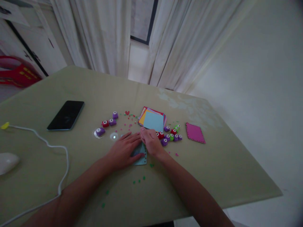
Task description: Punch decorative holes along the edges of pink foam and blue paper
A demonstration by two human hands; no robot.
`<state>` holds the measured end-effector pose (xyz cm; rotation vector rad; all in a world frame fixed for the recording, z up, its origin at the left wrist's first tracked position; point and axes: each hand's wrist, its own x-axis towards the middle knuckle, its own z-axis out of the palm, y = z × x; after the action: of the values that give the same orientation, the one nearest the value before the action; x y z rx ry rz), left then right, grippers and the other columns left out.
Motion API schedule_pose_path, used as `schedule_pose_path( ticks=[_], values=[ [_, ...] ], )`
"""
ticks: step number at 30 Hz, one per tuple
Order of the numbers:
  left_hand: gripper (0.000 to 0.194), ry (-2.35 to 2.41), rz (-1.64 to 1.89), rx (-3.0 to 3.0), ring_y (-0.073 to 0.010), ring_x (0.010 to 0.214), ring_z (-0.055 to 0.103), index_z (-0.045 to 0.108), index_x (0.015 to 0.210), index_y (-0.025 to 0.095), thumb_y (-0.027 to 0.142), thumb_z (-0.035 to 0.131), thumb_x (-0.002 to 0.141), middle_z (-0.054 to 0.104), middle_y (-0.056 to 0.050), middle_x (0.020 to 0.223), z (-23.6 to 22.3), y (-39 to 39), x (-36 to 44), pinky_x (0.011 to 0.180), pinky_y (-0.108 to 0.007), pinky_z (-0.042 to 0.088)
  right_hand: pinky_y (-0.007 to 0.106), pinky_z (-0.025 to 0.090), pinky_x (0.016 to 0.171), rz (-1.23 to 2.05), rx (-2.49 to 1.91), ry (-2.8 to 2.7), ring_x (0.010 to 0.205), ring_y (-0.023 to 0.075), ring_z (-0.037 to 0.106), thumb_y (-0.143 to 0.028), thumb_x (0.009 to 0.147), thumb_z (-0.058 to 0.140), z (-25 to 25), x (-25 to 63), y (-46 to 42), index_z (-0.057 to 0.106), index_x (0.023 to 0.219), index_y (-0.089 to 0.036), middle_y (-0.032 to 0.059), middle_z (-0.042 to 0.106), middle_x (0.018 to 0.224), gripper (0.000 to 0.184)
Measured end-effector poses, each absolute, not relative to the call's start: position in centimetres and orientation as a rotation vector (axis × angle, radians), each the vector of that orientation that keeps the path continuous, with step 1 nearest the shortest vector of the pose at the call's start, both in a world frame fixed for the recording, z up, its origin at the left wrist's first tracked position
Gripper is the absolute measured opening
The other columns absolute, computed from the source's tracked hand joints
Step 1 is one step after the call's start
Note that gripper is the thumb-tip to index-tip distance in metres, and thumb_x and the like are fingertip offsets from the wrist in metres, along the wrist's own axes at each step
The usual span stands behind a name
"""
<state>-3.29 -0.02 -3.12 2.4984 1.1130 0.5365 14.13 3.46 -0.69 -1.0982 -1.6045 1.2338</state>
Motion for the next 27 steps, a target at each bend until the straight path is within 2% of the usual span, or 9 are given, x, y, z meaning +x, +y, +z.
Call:
schedule_pose_path(
  ticks=[6,16,24,27],
  values=[
    [0.059,1.114,0.563,2.494,-0.0333,0.15,0.054,0.057,0.155,0.027,0.047,0.066,0.1,0.059,-0.009,0.162,-3.3,-0.1,-3.4,0.13,-0.06,0.032,0.032,0.023,0.055,1.245,-1.17,-1.609,0.054,0.0127,0.029,-0.064,0.103,0.048,-0.4,14.0,3.4,0.036,0.058,-0.025,-0.0057,0.033,0.054,0.061],
    [0.058,1.133,0.546,2.503,-0.0333,0.148,0.057,0.059,0.153,0.025,0.05,0.065,0.101,0.06,-0.011,0.16,-3.4,0.1,-3.3,0.129,-0.06,0.034,0.032,0.021,0.056,1.144,-1.222,-1.644,0.057,0.0128,0.031,-0.056,0.105,0.043,-0.7,13.7,3.3,0.037,0.06,-0.025,-0.0049,0.034,0.058,0.055],
    [0.063,1.139,0.561,2.527,-0.0324,0.15,0.055,0.055,0.157,0.026,0.054,0.064,0.102,0.059,-0.011,0.161,-4.1,0.1,-3.5,0.13,-0.057,0.034,0.032,0.021,0.051,1.272,-1.131,-1.423,0.05,0.0117,0.024,-0.068,0.101,0.049,-0.5,13.8,3.7,0.033,0.057,-0.027,-0.0078,0.027,0.052,0.063],
    [0.065,1.147,0.557,2.538,-0.0321,0.151,0.053,0.053,0.159,0.024,0.055,0.062,0.103,0.057,-0.012,0.162,-4.2,0.1,-3.6,0.13,-0.056,0.034,0.031,0.024,0.052,1.178,-1.095,-1.4,0.049,0.0121,0.026,-0.065,0.106,0.045,0.3,14.9,3.0,0.034,0.058,-0.026,-0.0074,0.029,0.052,0.062]
  ],
)
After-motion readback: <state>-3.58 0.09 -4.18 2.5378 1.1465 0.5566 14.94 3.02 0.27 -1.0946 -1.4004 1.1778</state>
